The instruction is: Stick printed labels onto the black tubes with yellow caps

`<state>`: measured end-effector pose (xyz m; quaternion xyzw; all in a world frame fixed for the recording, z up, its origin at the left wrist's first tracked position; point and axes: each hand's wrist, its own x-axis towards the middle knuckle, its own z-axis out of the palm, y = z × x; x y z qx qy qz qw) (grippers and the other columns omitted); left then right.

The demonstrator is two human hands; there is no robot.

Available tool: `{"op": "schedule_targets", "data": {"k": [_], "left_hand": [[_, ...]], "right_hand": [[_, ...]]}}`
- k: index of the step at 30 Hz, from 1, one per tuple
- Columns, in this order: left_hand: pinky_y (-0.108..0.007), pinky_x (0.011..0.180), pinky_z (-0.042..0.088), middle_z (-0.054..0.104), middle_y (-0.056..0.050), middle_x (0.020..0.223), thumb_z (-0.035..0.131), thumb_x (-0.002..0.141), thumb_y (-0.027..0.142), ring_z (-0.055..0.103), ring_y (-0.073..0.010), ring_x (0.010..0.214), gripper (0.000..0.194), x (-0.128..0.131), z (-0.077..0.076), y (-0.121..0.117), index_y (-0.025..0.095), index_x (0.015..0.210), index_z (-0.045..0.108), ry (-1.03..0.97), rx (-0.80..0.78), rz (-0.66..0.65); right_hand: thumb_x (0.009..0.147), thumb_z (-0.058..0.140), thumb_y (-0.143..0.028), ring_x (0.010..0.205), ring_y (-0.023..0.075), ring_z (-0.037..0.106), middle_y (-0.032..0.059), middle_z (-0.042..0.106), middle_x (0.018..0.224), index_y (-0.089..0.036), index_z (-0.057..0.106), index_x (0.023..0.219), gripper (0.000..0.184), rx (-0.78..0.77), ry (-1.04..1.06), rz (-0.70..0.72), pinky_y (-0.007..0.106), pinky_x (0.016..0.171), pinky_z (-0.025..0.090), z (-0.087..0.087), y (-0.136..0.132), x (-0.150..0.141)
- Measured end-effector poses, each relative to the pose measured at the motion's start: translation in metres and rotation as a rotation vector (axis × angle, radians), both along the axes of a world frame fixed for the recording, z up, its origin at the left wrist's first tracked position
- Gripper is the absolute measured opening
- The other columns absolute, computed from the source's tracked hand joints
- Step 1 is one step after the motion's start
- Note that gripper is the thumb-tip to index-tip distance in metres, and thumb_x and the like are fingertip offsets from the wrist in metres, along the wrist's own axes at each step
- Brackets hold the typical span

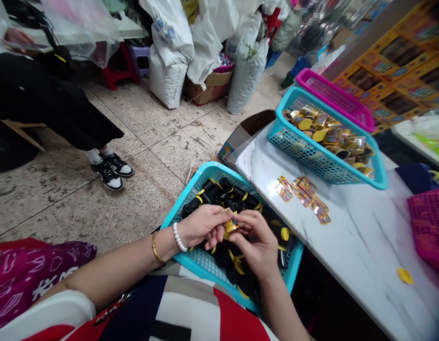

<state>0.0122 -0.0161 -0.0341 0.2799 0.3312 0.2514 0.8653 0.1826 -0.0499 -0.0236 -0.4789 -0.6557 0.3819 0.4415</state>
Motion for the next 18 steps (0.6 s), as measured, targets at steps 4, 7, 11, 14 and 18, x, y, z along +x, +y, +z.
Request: {"op": "schedule_targets", "data": {"k": [4,7,11,14,18], "left_hand": [[-0.014,0.025,0.033,0.058,0.003,0.045,0.053,0.08,0.062,0.045,-0.0084,0.027,0.046,0.004,0.002,-0.007,0.017,0.087,0.051,0.031,0.005,0.013],[-0.016,0.028,0.036,0.062,0.0,0.05,0.045,0.084,0.063,0.049,-0.0101,0.03,0.053,0.006,0.001,-0.012,0.016,0.108,0.049,0.043,0.031,-0.039],[-0.016,0.033,0.037,0.064,0.0,0.055,0.053,0.084,0.056,0.052,-0.0104,0.036,0.065,0.006,-0.004,-0.014,0.016,0.132,0.034,0.08,0.117,-0.068],[-0.016,0.035,0.036,0.064,0.0,0.059,0.057,0.082,0.054,0.052,-0.0092,0.039,0.065,0.006,-0.002,-0.013,0.014,0.13,0.037,0.137,0.195,-0.043],[-0.016,0.036,0.036,0.062,0.001,0.061,0.059,0.08,0.053,0.05,-0.0075,0.041,0.062,0.006,0.003,-0.009,0.012,0.124,0.042,0.185,0.221,-0.014]], "right_hand": [[0.079,0.065,-0.015,0.077,0.0147,0.061,0.0061,0.057,0.101,-0.024,0.062,0.102,0.025,-0.04,-0.143,-0.012,0.027,0.064,0.056,0.012,-0.007,-0.007],[0.083,0.056,-0.014,0.071,0.0127,0.061,0.0049,0.06,0.095,-0.021,0.061,0.097,0.017,-0.015,-0.283,-0.049,0.024,0.06,0.054,0.029,0.003,0.005],[0.083,0.06,-0.025,0.063,0.0136,0.061,0.0032,0.067,0.084,-0.021,0.064,0.097,0.015,0.171,-0.505,-0.368,0.026,0.058,0.051,0.078,0.059,0.062],[0.083,0.06,-0.038,0.067,0.016,0.064,0.008,0.068,0.098,-0.019,0.063,0.105,0.029,0.348,-0.509,-0.655,0.031,0.062,0.052,0.122,0.117,0.114],[0.082,0.062,-0.038,0.083,0.0233,0.065,0.0115,0.063,0.115,-0.022,0.053,0.127,0.049,0.393,-0.594,-0.669,0.041,0.075,0.05,0.14,0.16,0.146]]}}
